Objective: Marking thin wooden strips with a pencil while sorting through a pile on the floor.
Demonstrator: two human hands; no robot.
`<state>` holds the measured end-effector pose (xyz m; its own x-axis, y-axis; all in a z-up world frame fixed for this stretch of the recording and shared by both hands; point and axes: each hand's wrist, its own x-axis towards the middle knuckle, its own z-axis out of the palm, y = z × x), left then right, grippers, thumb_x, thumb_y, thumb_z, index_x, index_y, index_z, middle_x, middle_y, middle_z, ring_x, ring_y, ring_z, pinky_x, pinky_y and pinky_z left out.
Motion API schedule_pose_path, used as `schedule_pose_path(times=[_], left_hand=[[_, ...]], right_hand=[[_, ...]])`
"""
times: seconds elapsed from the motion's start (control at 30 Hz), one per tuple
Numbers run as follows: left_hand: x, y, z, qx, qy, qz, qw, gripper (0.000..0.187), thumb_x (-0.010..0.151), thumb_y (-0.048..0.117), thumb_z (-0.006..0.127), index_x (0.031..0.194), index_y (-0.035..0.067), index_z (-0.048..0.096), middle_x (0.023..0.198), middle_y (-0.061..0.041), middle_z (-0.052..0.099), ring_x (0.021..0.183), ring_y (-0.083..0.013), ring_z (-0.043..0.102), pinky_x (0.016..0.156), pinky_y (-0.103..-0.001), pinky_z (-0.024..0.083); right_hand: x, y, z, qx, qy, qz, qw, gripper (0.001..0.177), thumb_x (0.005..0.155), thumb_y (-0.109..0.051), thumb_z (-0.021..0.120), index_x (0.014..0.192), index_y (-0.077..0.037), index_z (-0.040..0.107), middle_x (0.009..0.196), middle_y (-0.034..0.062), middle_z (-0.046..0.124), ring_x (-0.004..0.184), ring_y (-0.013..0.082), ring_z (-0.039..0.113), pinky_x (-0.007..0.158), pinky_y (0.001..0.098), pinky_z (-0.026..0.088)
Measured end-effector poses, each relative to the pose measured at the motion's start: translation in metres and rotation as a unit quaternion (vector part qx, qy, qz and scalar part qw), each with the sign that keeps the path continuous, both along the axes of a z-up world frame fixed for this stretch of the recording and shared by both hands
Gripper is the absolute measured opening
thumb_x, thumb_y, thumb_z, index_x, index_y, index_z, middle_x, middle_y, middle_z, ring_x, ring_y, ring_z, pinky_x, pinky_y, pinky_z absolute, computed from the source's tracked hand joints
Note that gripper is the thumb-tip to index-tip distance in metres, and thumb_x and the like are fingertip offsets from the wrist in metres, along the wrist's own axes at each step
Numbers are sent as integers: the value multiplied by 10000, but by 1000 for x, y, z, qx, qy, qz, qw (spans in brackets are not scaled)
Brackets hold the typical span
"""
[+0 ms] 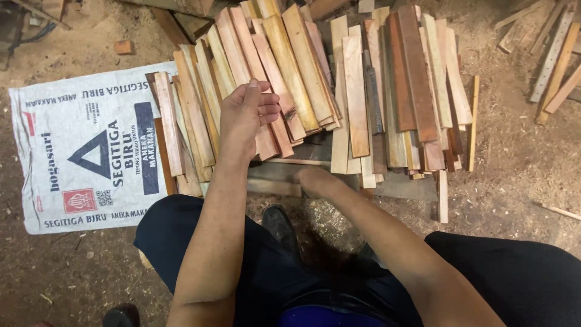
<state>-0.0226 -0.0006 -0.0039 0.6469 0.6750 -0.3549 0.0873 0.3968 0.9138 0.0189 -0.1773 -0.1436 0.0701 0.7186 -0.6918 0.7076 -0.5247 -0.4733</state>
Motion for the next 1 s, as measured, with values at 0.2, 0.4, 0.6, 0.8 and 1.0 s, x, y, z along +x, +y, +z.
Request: schedule_pose_path(times=[0.2, 0.4, 0.6, 0.8, 1.0], left_hand=[[-1, 0, 0, -4, 8, 0, 1000, 329, 1024, 326, 512, 1092, 48, 675, 802, -99, 759, 651, -149, 754, 582, -273, 650], [0, -3, -4, 1, 7, -12, 1000, 312, 1015, 325, 546, 1076, 55, 689, 803, -114, 760, 665, -166, 766, 589, -288, 658], [6, -11, -1, 2, 20, -15, 1000, 332, 1018, 317, 534, 1112, 34, 680, 806, -98, 749, 665, -141, 746, 607, -267, 647], [20, -30, -11, 1, 27, -38, 999, 309, 1023, 318, 542, 1097, 54, 684, 801, -91, 753, 665, -140, 748, 613, -280, 655], [45, -64, -23, 5, 31, -77, 997, 266, 992, 281, 577, 1057, 54, 700, 821, -117, 753, 662, -145, 739, 599, -263, 643]], right_hand=[[10, 5, 33, -87, -65, 56, 993, 201, 880, 27, 629, 1044, 50, 744, 1009, 264, 742, 972, 404, 746, 818, 469, 607], [-2, 9, 61, -74, 9, -153, 985, 305, 952, -82, 506, 1163, 47, 684, 1075, 231, 712, 1019, 362, 726, 937, 482, 604], [-4, -24, -80, 206, -335, -90, 915, 257, 995, -243, 574, 1152, -65, 674, 1059, 186, 697, 1057, 333, 681, 868, 429, 565], [5, -60, 68, 246, -176, -138, 943, 274, 983, -352, 592, 917, -134, 744, 806, 137, 755, 815, 343, 748, 698, 438, 588], [118, -88, 48, 267, -382, -268, 843, 148, 986, -291, 596, 1002, -245, 736, 789, 58, 722, 821, 275, 732, 709, 406, 584]])
